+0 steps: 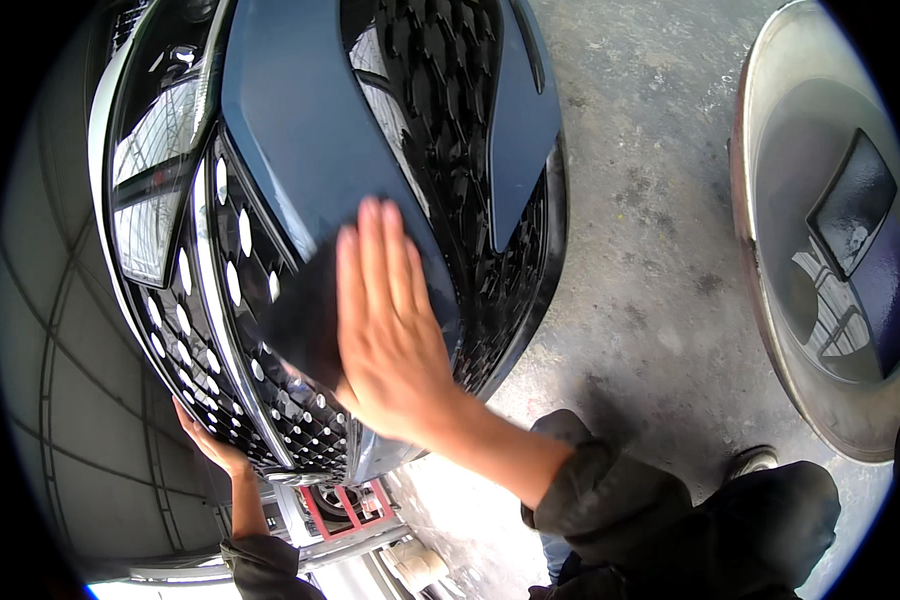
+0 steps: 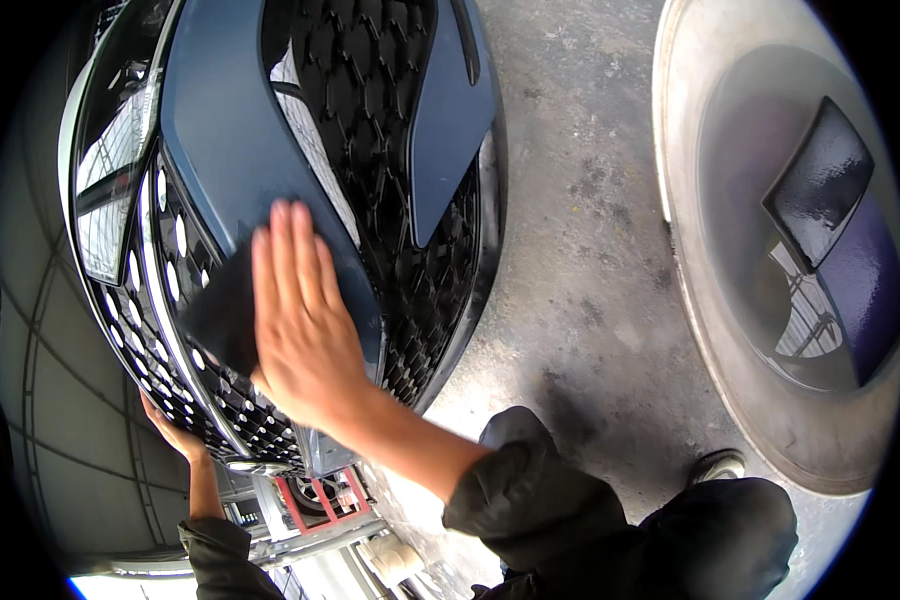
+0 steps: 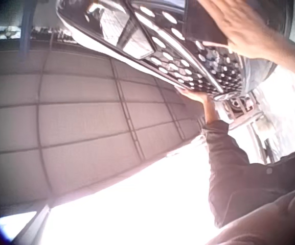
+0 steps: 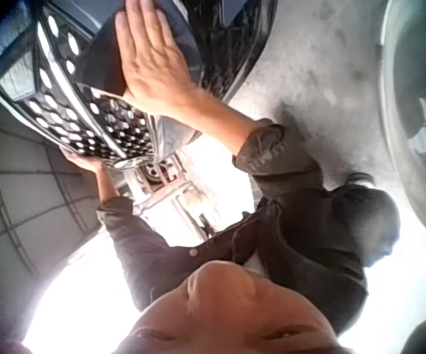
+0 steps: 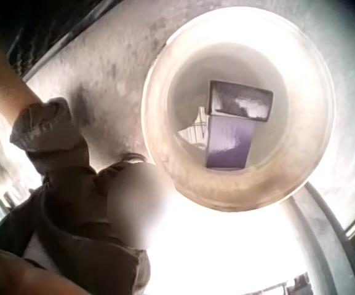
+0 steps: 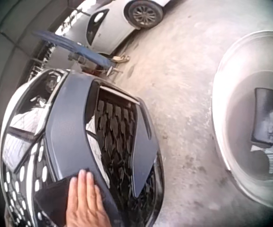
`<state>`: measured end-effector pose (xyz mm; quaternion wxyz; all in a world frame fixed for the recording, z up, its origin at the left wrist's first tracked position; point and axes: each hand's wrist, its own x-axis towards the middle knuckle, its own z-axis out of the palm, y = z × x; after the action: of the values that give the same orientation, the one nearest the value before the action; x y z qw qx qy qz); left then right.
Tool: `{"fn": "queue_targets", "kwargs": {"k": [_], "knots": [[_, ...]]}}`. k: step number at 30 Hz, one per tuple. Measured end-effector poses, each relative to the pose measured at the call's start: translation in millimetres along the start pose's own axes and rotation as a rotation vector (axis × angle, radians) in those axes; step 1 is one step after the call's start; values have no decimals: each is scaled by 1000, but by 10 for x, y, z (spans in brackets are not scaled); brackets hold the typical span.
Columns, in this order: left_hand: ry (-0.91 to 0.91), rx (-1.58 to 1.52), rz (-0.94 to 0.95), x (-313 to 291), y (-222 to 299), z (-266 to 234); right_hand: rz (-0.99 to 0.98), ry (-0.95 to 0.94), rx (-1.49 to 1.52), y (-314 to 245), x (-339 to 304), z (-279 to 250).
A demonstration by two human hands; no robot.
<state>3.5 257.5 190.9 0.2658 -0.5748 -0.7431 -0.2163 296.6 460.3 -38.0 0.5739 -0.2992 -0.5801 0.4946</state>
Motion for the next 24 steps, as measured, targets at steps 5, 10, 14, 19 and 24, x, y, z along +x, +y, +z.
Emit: {"fn": "queue_targets", "kwargs": {"k": [5,10,14,19,24], "knots": [[7,5,-4,23,-48,-89,63,-38,-20,23,-210,-2],[11,17,-7,-4,-79,-61,82,62,16,77,-167,83],[1,21,26,42,-63,-51,83,5,-28,38,-310,17],[8,87,75,14,-131,-125,-152,-89,-216,159,105,-149],[32,36,51,34,85,20,-210,-142,-134,207,-393,-41]]}}
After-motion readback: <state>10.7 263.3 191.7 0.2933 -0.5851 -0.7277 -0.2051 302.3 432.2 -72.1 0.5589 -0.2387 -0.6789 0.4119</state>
